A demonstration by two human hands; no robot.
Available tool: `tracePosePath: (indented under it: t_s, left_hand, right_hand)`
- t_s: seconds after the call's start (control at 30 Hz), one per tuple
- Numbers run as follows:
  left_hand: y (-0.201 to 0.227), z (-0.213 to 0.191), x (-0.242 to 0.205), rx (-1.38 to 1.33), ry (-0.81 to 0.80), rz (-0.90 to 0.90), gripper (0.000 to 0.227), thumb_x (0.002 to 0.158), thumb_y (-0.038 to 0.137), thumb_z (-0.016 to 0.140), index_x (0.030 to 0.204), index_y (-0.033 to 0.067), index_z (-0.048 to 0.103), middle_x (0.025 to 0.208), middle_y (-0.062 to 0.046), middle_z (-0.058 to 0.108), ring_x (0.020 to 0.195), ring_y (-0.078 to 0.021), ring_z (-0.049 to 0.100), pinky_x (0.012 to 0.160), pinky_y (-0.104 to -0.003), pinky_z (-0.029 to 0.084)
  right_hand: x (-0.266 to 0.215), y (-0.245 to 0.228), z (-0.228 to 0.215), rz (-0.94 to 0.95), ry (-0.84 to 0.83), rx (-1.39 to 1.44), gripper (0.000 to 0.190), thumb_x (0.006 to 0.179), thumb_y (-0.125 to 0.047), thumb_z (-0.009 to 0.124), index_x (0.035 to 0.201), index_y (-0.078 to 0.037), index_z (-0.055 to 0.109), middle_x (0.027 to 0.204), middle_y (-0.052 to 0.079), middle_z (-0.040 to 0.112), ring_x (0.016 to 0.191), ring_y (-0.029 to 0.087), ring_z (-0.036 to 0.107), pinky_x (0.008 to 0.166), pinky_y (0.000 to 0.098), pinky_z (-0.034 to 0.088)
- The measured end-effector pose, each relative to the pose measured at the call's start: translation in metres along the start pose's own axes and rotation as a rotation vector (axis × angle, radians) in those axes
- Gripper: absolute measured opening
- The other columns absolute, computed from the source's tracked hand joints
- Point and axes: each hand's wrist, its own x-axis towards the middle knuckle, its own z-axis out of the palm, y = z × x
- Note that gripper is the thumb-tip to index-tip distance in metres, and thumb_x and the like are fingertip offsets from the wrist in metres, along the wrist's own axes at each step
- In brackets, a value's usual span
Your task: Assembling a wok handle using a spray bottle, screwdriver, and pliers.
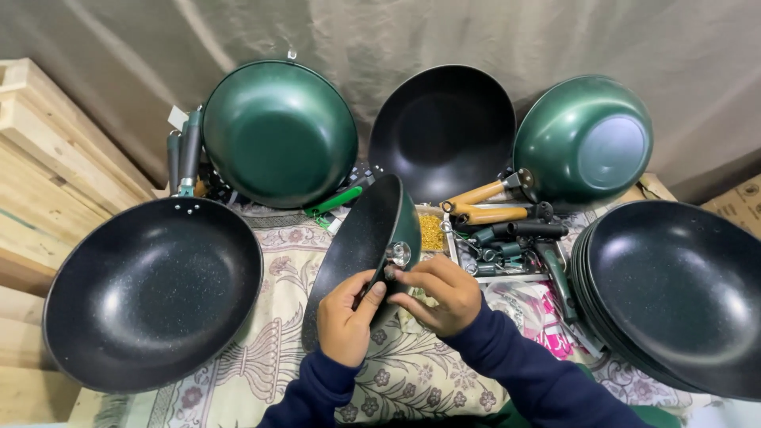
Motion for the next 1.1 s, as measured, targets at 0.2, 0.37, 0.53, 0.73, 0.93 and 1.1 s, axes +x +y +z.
tracePosePath:
  t_s: [0.2,0.37,0.53,0.73,0.93,1.1]
  left_hand:
    - [-0.003,0.001,-0.001,0.012,0.005,-0.002,0.027,0.095,0.033,0.063,0.105,0.0149,0.080,0.087,0.004,0.079,0.077,-0.0115,0.069,0.071,-0.028,0.053]
    - [-0.002,0.001,-0.001,0.025,0.006,0.001,0.027,0.095,0.034,0.064,0.104,0.0148,0.080,0.086,0.004,0.078,0.076,-0.0118,0.068,0.069,-0.029,0.051]
    - [0.002,0.003,0.000,0.013,-0.006,0.031,0.028,0.096,0.035,0.062,0.104,0.0149,0.080,0.091,0.004,0.080,0.080,-0.0125,0.071,0.071,-0.028,0.053]
    - [0.009,0.003,-0.004,-0.061,0.055,0.041,0.021,0.096,0.026,0.069,0.099,0.0112,0.083,0.071,-0.013,0.074,0.067,-0.0264,0.072,0.061,-0.037,0.056]
    - [0.006,0.003,-0.002,-0.069,0.061,0.045,0.022,0.097,0.027,0.069,0.100,0.0100,0.082,0.071,-0.013,0.072,0.067,-0.0239,0.069,0.061,-0.037,0.056]
    - [0.013,-0.002,-0.001,-0.084,0.042,0.042,0.022,0.097,0.026,0.068,0.099,0.0102,0.083,0.062,-0.012,0.068,0.060,-0.0195,0.063,0.055,-0.034,0.053]
  right_hand:
    - [0.005,-0.005,0.000,0.014,-0.013,0.010,0.024,0.089,-0.009,0.080,0.108,0.002,0.070,0.092,0.015,0.070,0.075,0.023,0.066,0.068,0.0311,0.057]
    - [0.008,-0.005,0.000,-0.009,0.039,-0.031,0.014,0.090,-0.002,0.077,0.102,-0.001,0.069,0.089,0.013,0.067,0.073,0.024,0.064,0.066,0.0330,0.055]
    - [0.012,-0.003,0.003,-0.052,0.060,-0.017,0.011,0.093,0.004,0.072,0.104,0.003,0.069,0.089,0.016,0.067,0.072,0.027,0.064,0.065,0.0345,0.054]
    - [-0.007,-0.008,0.014,0.295,0.127,0.013,0.008,0.082,-0.003,0.081,0.088,-0.008,0.080,0.082,0.003,0.072,0.053,0.016,0.063,0.045,0.0269,0.054]
    - [-0.002,-0.002,0.009,0.571,0.109,0.306,0.012,0.080,-0.002,0.083,0.090,-0.006,0.080,0.080,0.005,0.069,0.063,0.014,0.067,0.052,0.0235,0.057]
    - [0.006,-0.003,0.009,-0.028,0.181,-0.074,0.010,0.088,0.001,0.076,0.088,-0.008,0.081,0.085,0.008,0.071,0.059,0.023,0.063,0.052,0.0295,0.057]
